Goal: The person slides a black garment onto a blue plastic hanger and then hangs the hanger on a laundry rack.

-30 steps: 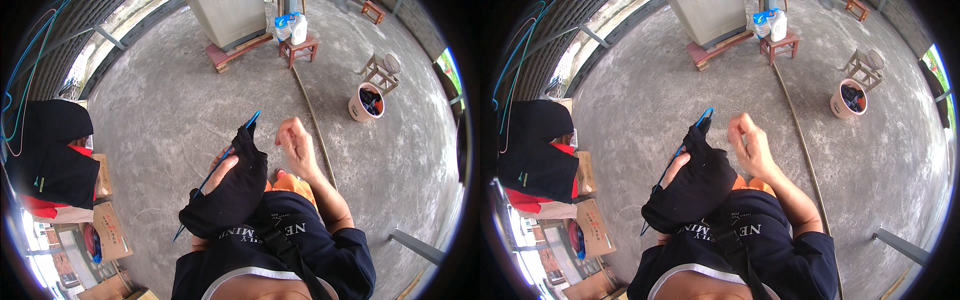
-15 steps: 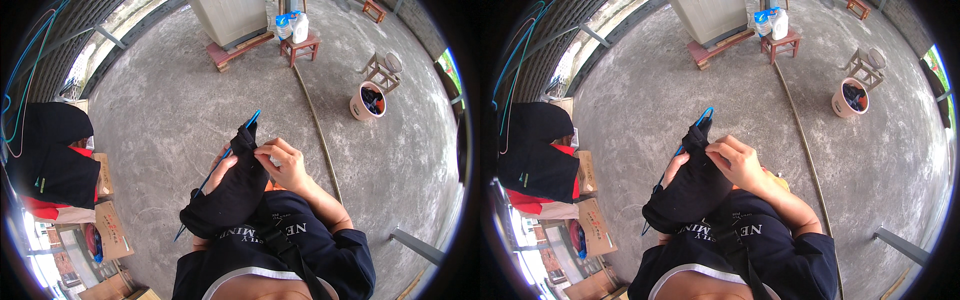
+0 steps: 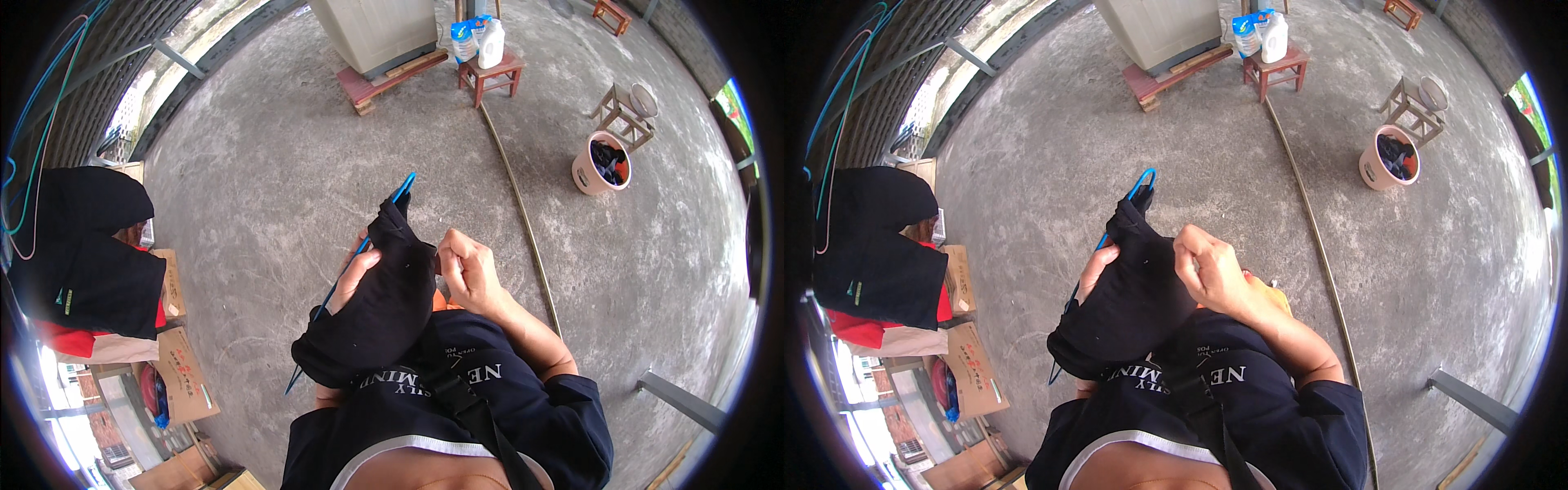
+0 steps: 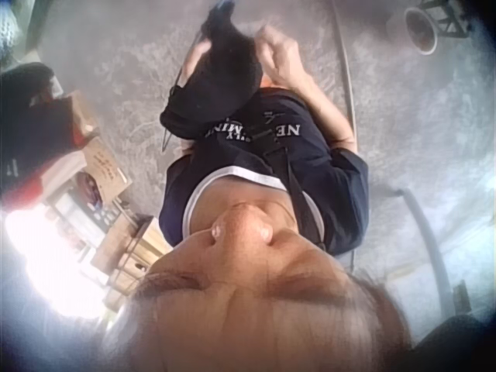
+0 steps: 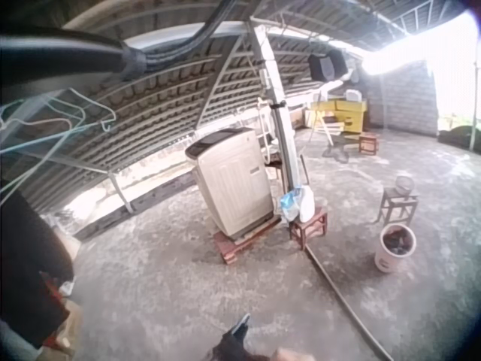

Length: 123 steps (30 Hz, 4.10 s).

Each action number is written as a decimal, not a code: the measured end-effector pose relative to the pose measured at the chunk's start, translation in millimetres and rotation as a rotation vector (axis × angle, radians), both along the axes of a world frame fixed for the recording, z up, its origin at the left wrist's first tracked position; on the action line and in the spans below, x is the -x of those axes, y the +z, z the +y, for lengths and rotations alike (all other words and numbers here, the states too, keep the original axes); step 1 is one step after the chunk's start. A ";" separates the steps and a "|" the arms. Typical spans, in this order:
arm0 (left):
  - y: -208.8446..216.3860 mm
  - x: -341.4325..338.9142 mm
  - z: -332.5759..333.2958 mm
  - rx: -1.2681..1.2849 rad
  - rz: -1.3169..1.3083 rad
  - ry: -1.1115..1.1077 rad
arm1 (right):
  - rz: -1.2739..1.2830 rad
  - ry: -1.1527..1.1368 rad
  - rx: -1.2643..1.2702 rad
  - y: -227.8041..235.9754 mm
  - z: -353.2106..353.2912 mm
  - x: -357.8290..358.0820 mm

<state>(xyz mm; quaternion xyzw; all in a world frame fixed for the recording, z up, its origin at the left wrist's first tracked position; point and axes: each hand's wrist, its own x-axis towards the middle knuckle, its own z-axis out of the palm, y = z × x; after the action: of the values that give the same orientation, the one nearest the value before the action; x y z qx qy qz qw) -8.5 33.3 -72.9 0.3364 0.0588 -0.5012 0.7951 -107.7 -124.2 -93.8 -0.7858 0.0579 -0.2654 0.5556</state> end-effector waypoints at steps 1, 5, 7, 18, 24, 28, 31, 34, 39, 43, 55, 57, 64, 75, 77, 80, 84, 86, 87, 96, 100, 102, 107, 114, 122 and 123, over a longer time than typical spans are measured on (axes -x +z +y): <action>-0.5 0.7 -0.2 -0.001 0.014 0.006 | -0.012 -0.021 0.046 0.5 1.7 -0.8; 4.3 2.1 -2.2 -0.015 -0.078 -0.015 | -0.116 -0.084 -0.024 6.7 7.2 -12.1; -3.2 0.2 0.7 -0.024 -0.118 -0.023 | -0.025 -0.067 -0.146 8.3 5.7 -14.7; 34.9 20.2 -14.1 -0.025 0.084 -0.128 | 0.085 0.336 -0.557 2.0 -11.3 -11.6; 14.2 6.8 -16.5 -0.092 0.028 -0.220 | 0.027 0.292 -0.548 5.6 -8.1 -9.2; 14.6 7.1 -12.9 -0.040 0.122 -0.226 | 0.055 0.322 -0.705 -1.0 -9.0 -8.3; 17.3 8.1 -15.5 -0.108 0.149 -0.206 | 0.047 0.309 -0.787 -0.6 -6.2 -10.3; 22.2 11.1 -17.8 -0.136 0.176 -0.184 | 0.028 0.265 -0.738 -1.4 -5.9 -11.2; 24.7 14.5 -15.1 -0.160 0.016 -0.135 | 0.028 0.233 -0.652 -3.2 -5.4 -11.3; 21.5 15.8 -13.1 -0.193 -0.079 -0.051 | -0.065 -0.050 -0.175 1.8 -6.3 -12.3; 17.0 15.9 -12.3 -0.190 -0.147 0.026 | -0.106 -0.200 0.366 28.6 0.3 -6.8; 20.5 14.6 -13.3 -0.197 -0.237 0.002 | -0.109 -0.218 0.393 29.7 1.0 -8.7; 13.6 12.5 -11.9 -0.195 -0.320 -0.005 | -0.147 -0.242 0.446 25.7 3.5 -15.6; 17.0 13.7 -9.8 -0.261 -0.219 0.055 | -0.040 -0.118 0.158 17.0 -2.0 -10.6; 16.0 14.1 -11.1 -0.261 -0.170 0.073 | -0.136 -0.130 0.166 18.3 2.1 -13.6; 14.6 15.6 -11.9 -0.235 -0.175 0.083 | -0.170 -0.172 0.284 17.0 3.5 -15.9; 15.7 15.6 -13.0 -0.197 -0.230 0.066 | -0.191 -0.221 0.442 19.3 1.7 -15.6; 12.6 16.2 -12.3 -0.191 -0.245 0.079 | -0.195 -0.228 0.474 20.6 1.2 -15.1; 11.0 16.0 -11.3 -0.187 -0.254 0.079 | -0.197 -0.233 0.491 21.1 1.3 -14.9; 9.8 17.1 -10.5 -0.200 -0.371 0.063 | -0.191 -0.214 0.566 21.5 -0.2 -14.0; 12.8 21.0 -11.0 -0.273 -0.268 0.140 | -0.153 -0.235 0.457 23.8 0.5 -9.6; 15.3 20.3 -10.8 -0.254 -0.279 0.106 | -0.148 -0.206 0.378 22.8 1.4 -8.0; 19.4 22.6 -12.2 -0.201 -0.338 0.078 | -0.167 -0.195 0.411 21.4 2.3 -8.7; 9.7 24.3 -11.2 -0.210 -0.411 0.094 | -0.166 -0.225 0.534 21.9 1.5 -8.7; 15.9 22.3 -8.7 -0.258 -0.328 0.072 | -0.134 -0.191 0.291 23.5 0.9 -6.8; 16.8 22.6 -8.5 -0.268 -0.292 0.086 | -0.126 -0.176 0.229 23.5 -0.2 -5.5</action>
<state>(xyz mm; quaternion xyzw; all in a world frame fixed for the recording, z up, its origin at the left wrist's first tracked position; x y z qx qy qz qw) -31.1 24.8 -56.1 0.5053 0.0234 -0.4002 0.7642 -102.2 -124.5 -70.3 -0.8176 0.0607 -0.3668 0.4396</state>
